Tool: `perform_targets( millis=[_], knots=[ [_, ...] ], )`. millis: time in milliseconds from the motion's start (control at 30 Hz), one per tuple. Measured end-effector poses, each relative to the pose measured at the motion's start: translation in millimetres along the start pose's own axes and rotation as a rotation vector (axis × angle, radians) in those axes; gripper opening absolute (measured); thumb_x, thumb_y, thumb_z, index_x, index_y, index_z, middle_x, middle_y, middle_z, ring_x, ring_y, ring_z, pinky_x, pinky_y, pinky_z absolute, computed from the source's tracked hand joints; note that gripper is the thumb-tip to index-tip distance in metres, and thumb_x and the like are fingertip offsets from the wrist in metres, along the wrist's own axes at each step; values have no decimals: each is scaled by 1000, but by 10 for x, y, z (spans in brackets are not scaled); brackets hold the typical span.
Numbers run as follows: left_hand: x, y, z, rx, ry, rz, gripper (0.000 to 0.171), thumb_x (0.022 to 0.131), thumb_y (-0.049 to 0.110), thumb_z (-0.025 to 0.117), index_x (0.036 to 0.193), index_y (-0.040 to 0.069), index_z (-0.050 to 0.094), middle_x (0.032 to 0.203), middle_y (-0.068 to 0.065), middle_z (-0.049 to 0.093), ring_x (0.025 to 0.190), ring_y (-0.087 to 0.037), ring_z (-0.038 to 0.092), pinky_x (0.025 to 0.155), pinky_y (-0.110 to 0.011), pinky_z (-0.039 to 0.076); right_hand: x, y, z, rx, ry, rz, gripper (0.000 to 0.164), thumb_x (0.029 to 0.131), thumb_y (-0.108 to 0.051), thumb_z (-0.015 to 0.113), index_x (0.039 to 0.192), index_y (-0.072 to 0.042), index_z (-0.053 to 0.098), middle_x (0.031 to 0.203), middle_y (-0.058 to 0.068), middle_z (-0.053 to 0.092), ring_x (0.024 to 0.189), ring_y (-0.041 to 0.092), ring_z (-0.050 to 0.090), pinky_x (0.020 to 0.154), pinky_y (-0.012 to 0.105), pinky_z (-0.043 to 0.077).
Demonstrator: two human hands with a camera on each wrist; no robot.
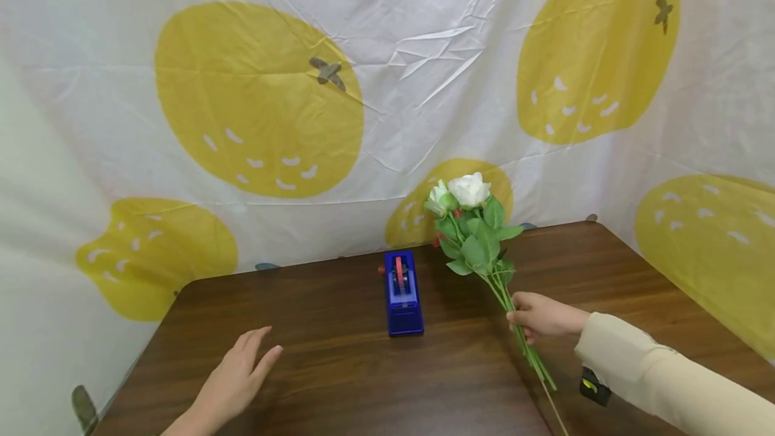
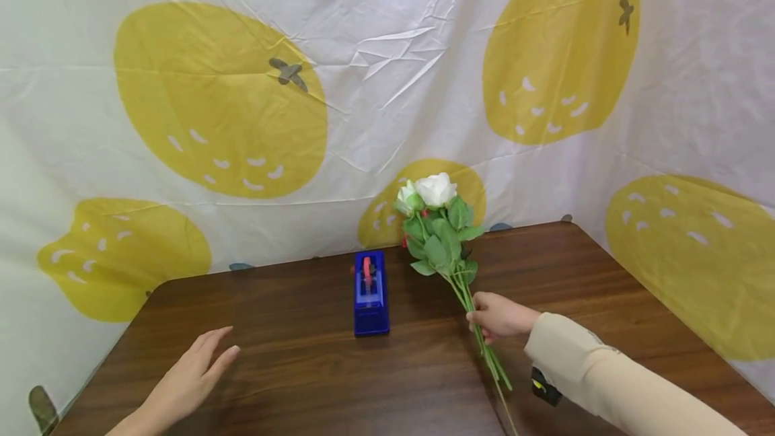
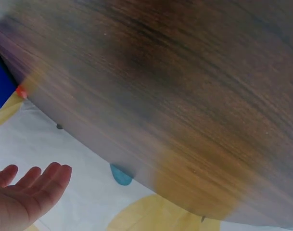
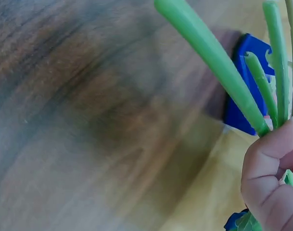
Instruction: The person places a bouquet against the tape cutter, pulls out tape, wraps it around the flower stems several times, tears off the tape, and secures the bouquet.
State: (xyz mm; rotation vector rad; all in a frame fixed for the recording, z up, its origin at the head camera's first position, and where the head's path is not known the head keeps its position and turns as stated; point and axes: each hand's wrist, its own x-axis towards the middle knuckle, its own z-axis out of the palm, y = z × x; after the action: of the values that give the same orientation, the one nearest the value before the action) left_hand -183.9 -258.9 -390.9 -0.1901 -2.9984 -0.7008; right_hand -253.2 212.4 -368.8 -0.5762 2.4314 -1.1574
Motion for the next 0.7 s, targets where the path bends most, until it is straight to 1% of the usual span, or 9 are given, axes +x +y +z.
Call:
perform_targets(
  millis=[100,233,333,433,600,700],
  knots=[
    [-8,-13,9,-9,-4,-13,70,95,53,29,136,-4,32,137,-28,34,122,-48,36,91,-60,35,-78,-61,-53,-4,13,-24,12,96,-8,42,91,3,44,68,5,49,56,16,48,57,36,49],
    [-4,-30,16,-13,-3,-14,70,95,52,29,136,-4,32,137,-28,34,121,-48,37,91,-59,35,-151,-137,-123,-15,35,-63,14,97,-10,42,90,2,43,69,4,49,57,15,47,55,31,46],
    [3,-40,24,-15,-4,-11,70,96,52,30,136,-5,32,136,-29,35,121,-48,38,91,-59,35,-181,-197,-176,-25,52,-82,13,97,-10,41,90,1,42,69,4,48,57,14,47,53,28,43],
    [4,-44,34,-15,-8,-12,70,95,52,30,135,-6,32,135,-30,35,120,-48,38,91,-59,36,-197,-258,-211,-29,77,-102,13,97,-10,41,92,2,43,70,3,48,57,13,46,53,27,42],
    [5,-49,37,-13,-14,-22,72,95,53,30,135,-6,32,135,-30,35,120,-47,38,91,-58,35,-206,-345,-251,-107,130,-158,11,96,-9,43,91,1,44,68,3,48,55,13,47,51,26,42],
    [11,-57,33,-10,-19,-29,73,95,54,29,135,-6,33,135,-30,35,120,-48,38,91,-58,35,-217,-408,-267,-154,145,-186,11,96,-10,44,92,-1,44,67,4,48,53,13,46,49,27,41]
  ],
)
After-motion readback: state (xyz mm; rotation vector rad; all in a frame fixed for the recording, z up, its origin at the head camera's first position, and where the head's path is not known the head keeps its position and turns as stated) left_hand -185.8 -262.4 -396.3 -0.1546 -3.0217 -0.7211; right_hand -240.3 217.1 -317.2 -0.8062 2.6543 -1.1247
